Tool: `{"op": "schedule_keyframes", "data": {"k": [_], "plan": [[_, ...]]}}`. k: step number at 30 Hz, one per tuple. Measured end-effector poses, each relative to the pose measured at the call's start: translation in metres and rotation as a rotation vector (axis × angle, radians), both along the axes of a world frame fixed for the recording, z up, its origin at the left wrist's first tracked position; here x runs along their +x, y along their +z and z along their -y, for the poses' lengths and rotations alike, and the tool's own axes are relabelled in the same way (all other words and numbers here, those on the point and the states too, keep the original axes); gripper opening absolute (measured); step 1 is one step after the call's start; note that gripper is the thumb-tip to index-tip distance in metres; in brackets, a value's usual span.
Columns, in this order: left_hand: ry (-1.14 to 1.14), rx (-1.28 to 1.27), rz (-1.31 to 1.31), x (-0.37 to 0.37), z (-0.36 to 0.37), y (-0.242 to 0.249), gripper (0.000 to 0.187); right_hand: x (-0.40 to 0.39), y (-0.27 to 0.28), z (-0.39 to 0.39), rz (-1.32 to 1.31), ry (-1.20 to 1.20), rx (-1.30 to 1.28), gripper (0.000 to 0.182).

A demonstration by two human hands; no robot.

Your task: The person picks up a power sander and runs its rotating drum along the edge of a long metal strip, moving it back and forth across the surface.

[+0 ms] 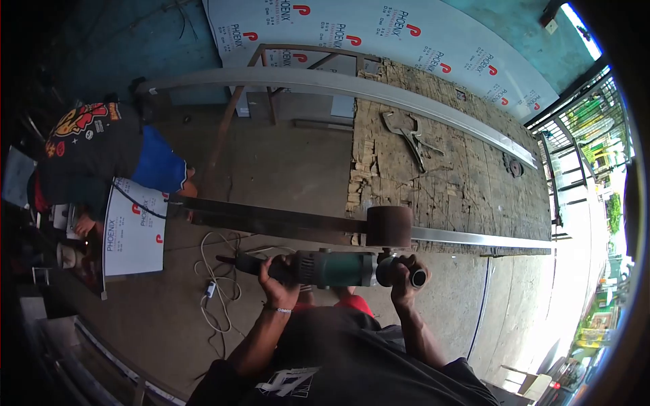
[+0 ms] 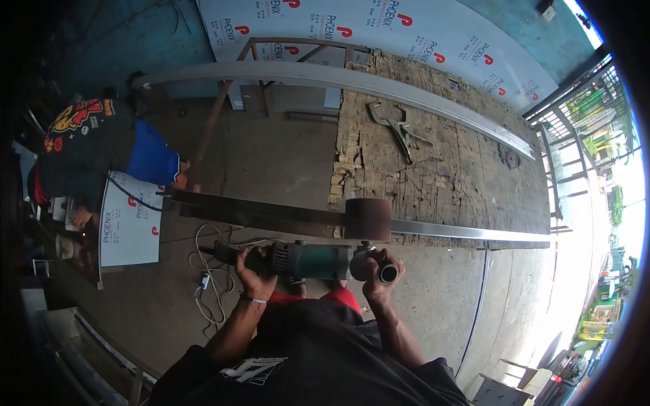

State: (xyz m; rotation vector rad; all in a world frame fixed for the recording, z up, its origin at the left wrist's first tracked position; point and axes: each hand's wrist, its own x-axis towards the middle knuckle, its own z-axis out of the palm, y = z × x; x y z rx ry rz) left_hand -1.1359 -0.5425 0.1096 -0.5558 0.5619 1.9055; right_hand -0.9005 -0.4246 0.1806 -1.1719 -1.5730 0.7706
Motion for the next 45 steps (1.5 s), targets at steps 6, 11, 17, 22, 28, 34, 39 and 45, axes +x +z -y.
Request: {"op": "schedule_keyframes", "data": {"k": [6,11,17,22,28,34,39,45], "plan": [[-0.013,0.033,-0.048,0.016,-0.012,-0.02,0.032,0.02,-0.014,-0.003,-0.581,0.109,-0.27,0.024],[-0.018,0.05,0.031,0.002,-0.003,-0.019,0.033,0.01,-0.035,-0.001,-0.024,-0.035,-0.049,0.025],[0.096,-0.016,-0.065,-0.073,0.028,0.009,0.032,-0.071,-0.009,0.031,-0.222,0.236,-0.114,0.019],[0.085,-0.052,-0.235,-0.104,0.044,0.031,0.03,-0.093,0.014,0.039,-0.239,0.3,-0.1,0.024],[0.081,-0.034,-0.159,-0.034,0.016,0.042,0.03,-0.035,0.018,0.011,-0.147,0.237,0.013,0.021],[-0.003,0.038,-0.083,0.106,-0.047,0.006,0.029,0.119,-0.018,-0.033,-0.047,-0.033,0.083,0.03],[-0.134,0.13,-0.008,0.238,-0.1,-0.004,0.03,0.263,-0.02,-0.077,-0.356,-0.047,-0.102,0.018],[-0.151,0.119,0.12,0.315,-0.126,-0.012,0.033,0.318,-0.002,-0.105,-0.423,0.011,0.015,0.024]]}}
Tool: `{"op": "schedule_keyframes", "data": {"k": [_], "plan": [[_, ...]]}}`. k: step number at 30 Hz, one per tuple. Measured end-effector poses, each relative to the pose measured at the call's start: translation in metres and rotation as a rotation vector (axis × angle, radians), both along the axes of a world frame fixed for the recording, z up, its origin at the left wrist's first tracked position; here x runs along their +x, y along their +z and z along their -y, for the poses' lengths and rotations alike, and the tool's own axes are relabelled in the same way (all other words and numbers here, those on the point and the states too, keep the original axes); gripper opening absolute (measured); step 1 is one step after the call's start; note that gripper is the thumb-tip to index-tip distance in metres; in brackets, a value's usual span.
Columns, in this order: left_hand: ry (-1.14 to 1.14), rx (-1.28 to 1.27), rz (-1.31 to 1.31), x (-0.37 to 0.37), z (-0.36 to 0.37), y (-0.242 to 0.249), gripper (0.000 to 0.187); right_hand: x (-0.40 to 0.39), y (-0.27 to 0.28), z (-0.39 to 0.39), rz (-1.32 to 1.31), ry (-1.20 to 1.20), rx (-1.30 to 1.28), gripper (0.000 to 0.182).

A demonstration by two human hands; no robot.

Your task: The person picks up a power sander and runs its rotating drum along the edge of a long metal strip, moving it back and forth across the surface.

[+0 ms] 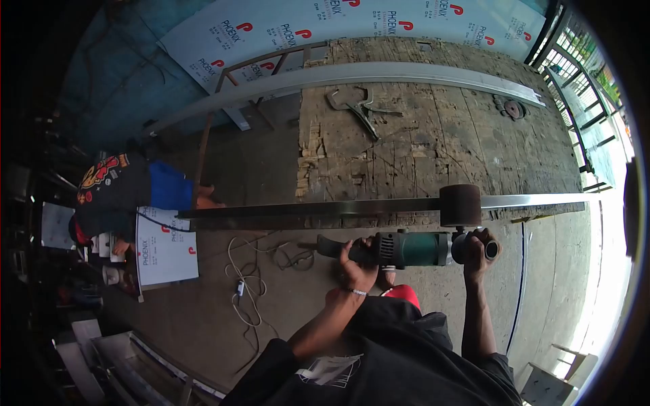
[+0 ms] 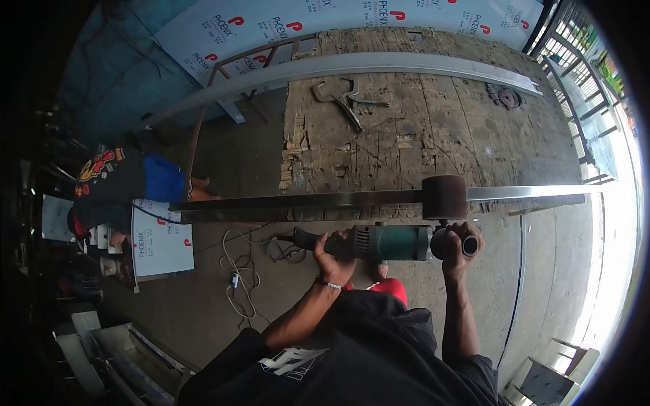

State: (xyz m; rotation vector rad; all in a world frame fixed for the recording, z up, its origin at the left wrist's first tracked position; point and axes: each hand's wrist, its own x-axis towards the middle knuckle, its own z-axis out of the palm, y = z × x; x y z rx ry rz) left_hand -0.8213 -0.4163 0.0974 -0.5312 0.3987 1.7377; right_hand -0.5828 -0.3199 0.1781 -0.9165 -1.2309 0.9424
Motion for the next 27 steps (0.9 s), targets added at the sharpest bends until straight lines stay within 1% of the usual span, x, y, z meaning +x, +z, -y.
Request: {"op": "schedule_keyframes", "data": {"k": [1,2,3,4,5,6,7,8,9,10,11,13,15,17,18,19,21,23,24,27], "plan": [[-0.009,0.0,0.003,-0.004,0.003,-0.001,0.033,0.0,0.001,0.002,-0.015,-0.036,-0.024,0.027],[0.017,-0.018,-0.06,-0.012,0.009,-0.002,0.033,-0.016,0.022,0.01,-0.163,0.066,-0.178,0.028],[0.024,-0.029,-0.111,-0.018,0.013,-0.004,0.033,-0.025,0.028,0.013,-0.089,0.074,-0.161,0.026],[0.024,-0.029,-0.131,-0.031,0.02,-0.004,0.03,-0.026,-0.005,0.017,0.063,-0.038,-0.099,0.024],[0.031,-0.077,-0.133,-0.047,0.025,0.004,0.028,-0.047,0.015,0.02,0.317,-0.094,0.156,0.023],[0.026,-0.032,-0.181,-0.064,0.03,0.012,0.026,-0.067,0.01,0.023,0.239,-0.165,0.187,0.025],[0.053,-0.068,-0.216,-0.078,0.036,0.024,0.027,-0.077,0.025,0.031,0.258,0.022,-0.01,0.028],[0.099,-0.146,-0.259,-0.094,0.041,0.034,0.027,-0.096,0.017,0.031,0.119,0.131,-0.006,0.029],[0.211,-0.302,-0.307,-0.109,0.046,0.043,0.03,-0.114,0.021,0.035,0.088,0.183,0.001,0.027],[0.208,-0.262,-0.315,-0.135,0.06,0.036,0.03,-0.133,0.009,0.036,0.057,0.227,0.037,0.026],[0.21,-0.213,-0.326,-0.159,0.072,0.029,0.03,-0.147,0.012,0.039,0.041,0.263,0.024,0.024],[0.174,-0.109,-0.537,-0.183,0.087,0.04,0.031,-0.168,0.013,0.046,-0.015,0.382,-0.034,0.023],[0.263,-0.304,-0.663,-0.171,0.079,0.074,0.035,-0.184,0.007,0.05,-0.035,0.342,0.042,0.022],[0.16,-0.139,-0.66,-0.189,0.088,0.059,0.038,-0.187,0.002,0.049,-0.044,0.33,0.059,0.023],[0.138,-0.115,-0.659,-0.189,0.086,0.051,0.038,-0.181,0.002,0.047,-0.04,0.303,0.075,0.023],[0.131,-0.098,-0.706,-0.185,0.083,0.044,0.033,-0.173,0.003,0.045,-0.04,0.294,0.07,0.024],[0.121,-0.07,-0.755,-0.161,0.067,0.037,0.029,-0.148,0.005,0.035,-0.041,0.278,0.073,0.025],[0.149,-0.152,-0.559,-0.121,0.051,0.034,0.031,-0.108,0.008,0.023,0.036,0.259,0.034,0.027],[0.155,-0.191,-0.446,-0.098,0.039,0.03,0.033,-0.087,0.008,0.013,0.059,0.212,0.044,0.025],[0.097,-0.211,-0.448,-0.007,-0.006,0.037,0.034,-0.009,0.009,-0.016,0.045,0.101,0.079,0.028]]}}
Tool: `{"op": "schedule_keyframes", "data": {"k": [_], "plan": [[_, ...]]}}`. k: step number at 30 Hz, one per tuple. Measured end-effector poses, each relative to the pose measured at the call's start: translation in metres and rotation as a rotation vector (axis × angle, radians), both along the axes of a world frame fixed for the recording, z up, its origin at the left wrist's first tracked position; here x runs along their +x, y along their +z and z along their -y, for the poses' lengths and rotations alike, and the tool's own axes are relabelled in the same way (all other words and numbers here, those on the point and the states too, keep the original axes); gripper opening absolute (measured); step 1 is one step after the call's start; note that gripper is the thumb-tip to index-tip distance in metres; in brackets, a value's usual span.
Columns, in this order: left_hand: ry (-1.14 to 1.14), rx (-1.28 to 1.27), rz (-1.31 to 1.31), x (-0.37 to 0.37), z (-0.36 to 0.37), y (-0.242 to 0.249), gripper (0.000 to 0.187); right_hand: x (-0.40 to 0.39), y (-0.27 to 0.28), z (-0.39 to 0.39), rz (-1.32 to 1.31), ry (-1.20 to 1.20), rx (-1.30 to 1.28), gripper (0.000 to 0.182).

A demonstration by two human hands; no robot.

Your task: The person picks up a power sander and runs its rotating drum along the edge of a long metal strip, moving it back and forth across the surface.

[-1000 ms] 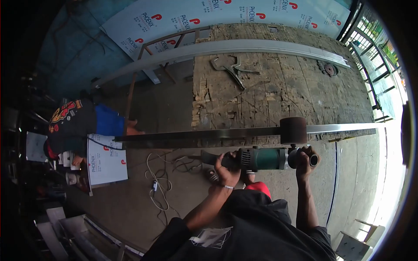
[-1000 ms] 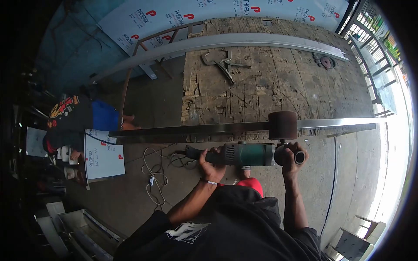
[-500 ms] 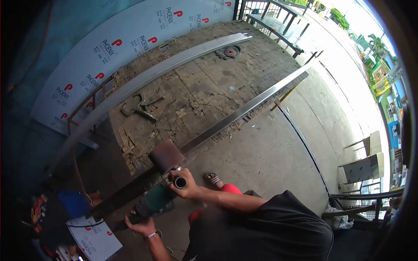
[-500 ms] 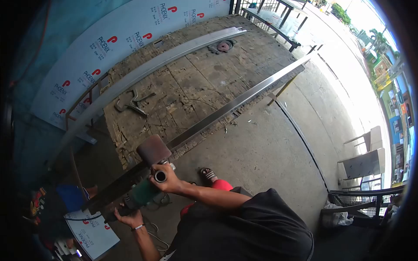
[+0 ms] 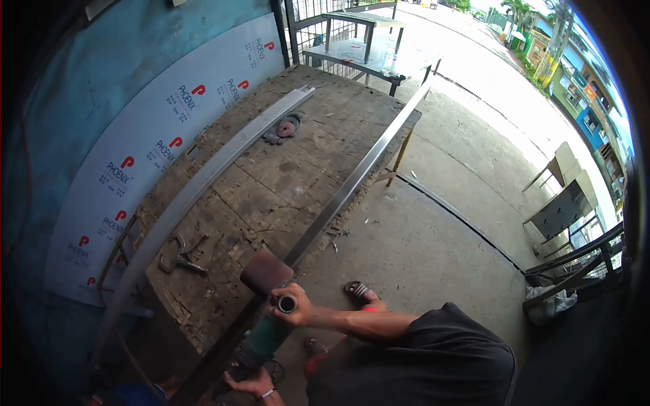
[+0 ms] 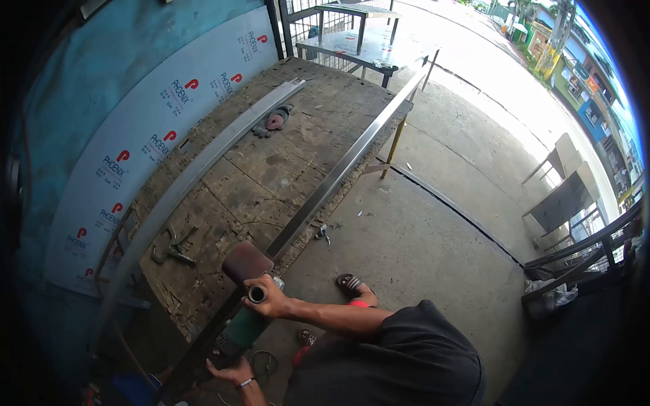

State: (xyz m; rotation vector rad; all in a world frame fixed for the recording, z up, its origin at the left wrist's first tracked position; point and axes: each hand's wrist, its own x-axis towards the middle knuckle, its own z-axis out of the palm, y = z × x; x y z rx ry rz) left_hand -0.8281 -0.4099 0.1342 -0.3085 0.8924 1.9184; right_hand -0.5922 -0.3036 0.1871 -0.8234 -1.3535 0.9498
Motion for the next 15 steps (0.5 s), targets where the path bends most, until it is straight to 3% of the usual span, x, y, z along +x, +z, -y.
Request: {"op": "schedule_keyframes", "data": {"k": [5,6,10,15], "plan": [[-0.156,0.135,0.157,0.144,-0.068,-0.022,0.031,0.157,0.01,-0.054,0.231,-0.192,0.055,0.033],[-0.241,0.208,0.17,0.165,-0.074,-0.03,0.031,0.191,0.009,-0.063,0.144,-0.101,-0.013,0.031],[-0.293,0.18,0.237,0.264,-0.117,-0.022,0.028,0.285,0.014,-0.097,-0.021,-0.1,-0.014,0.026],[-0.318,0.156,0.271,0.311,-0.133,-0.024,0.028,0.331,0.017,-0.111,-0.027,-0.18,-0.038,0.027]]}}
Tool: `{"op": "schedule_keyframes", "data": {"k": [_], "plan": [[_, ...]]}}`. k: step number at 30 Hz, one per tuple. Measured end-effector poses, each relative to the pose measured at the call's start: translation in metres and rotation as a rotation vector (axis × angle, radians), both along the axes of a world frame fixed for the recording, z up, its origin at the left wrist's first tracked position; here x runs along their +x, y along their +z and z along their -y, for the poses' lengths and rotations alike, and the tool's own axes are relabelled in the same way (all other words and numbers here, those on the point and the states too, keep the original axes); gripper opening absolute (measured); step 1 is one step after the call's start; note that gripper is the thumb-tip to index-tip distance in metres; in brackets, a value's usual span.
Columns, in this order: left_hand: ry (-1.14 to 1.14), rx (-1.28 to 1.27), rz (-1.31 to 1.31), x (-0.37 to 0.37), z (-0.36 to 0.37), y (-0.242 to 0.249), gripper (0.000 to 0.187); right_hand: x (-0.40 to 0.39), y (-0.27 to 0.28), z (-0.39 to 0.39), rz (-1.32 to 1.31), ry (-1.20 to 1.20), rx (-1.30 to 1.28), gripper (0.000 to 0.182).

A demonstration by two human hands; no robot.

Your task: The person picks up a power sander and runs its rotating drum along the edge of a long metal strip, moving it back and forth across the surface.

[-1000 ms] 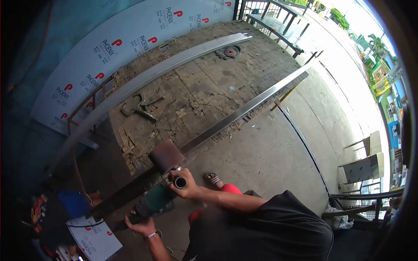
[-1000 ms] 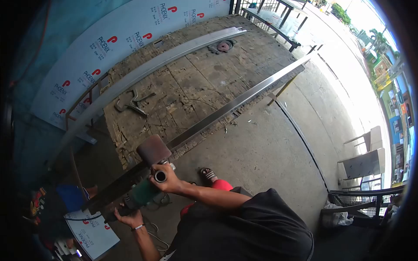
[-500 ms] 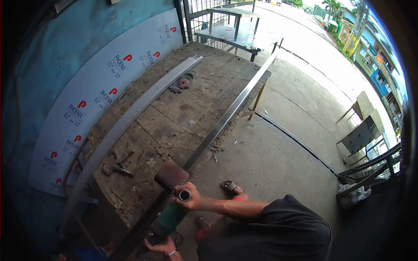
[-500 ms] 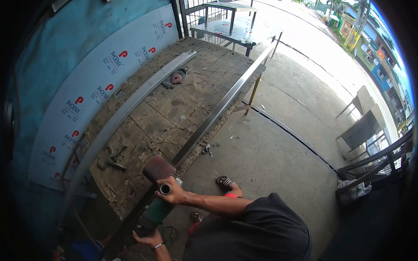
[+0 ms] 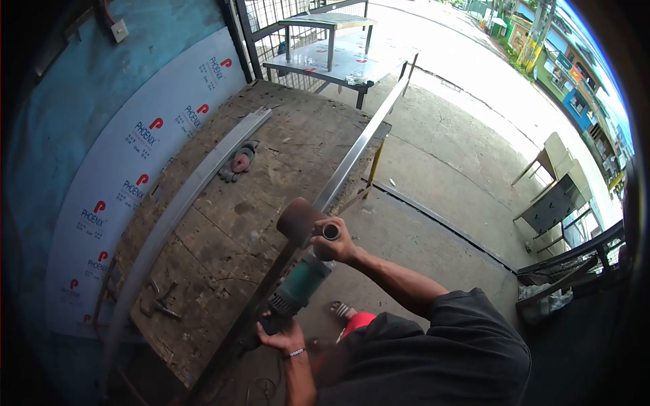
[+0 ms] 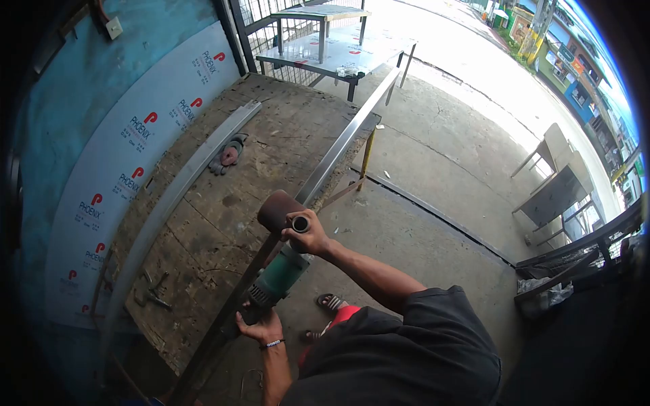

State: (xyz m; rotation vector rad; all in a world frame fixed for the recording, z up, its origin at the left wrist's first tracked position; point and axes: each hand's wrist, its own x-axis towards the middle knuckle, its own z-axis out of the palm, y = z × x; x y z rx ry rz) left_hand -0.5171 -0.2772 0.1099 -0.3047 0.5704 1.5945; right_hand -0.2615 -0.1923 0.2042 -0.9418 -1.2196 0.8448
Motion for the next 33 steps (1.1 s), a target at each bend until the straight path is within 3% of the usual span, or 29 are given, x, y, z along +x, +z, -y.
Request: {"op": "schedule_keyframes", "data": {"k": [7,9,14,19,23,25,28,31,33], "plan": [[0.107,-0.008,0.029,-0.058,0.04,0.004,0.027,-0.065,-0.005,0.026,0.093,0.066,-0.033,0.034],[0.242,-0.064,0.061,-0.087,0.059,0.012,0.027,-0.098,-0.009,0.036,0.022,0.184,-0.05,0.032],[0.353,-0.061,-0.108,-0.153,0.11,0.039,0.026,-0.175,-0.014,0.068,-0.06,0.322,-0.025,0.027],[0.419,-0.099,-0.214,-0.175,0.122,0.059,0.027,-0.199,-0.016,0.077,-0.006,0.385,-0.04,0.026],[0.39,-0.128,-0.187,-0.139,0.098,0.068,0.027,-0.161,-0.007,0.063,-0.038,0.333,0.002,0.026],[0.338,-0.077,-0.157,-0.121,0.086,0.044,0.027,-0.122,-0.014,0.05,0.048,0.289,-0.021,0.027],[0.284,-0.061,-0.1,-0.05,0.044,0.041,0.027,-0.052,-0.001,0.026,0.122,0.15,-0.03,0.026],[0.176,-0.096,-0.088,0.032,0.005,0.049,0.027,0.026,0.007,0.005,0.036,0.071,-0.166,0.03],[0.142,-0.104,0.014,0.085,-0.021,0.047,0.027,0.082,-0.005,-0.015,-0.031,0.052,-0.123,0.031]]}}
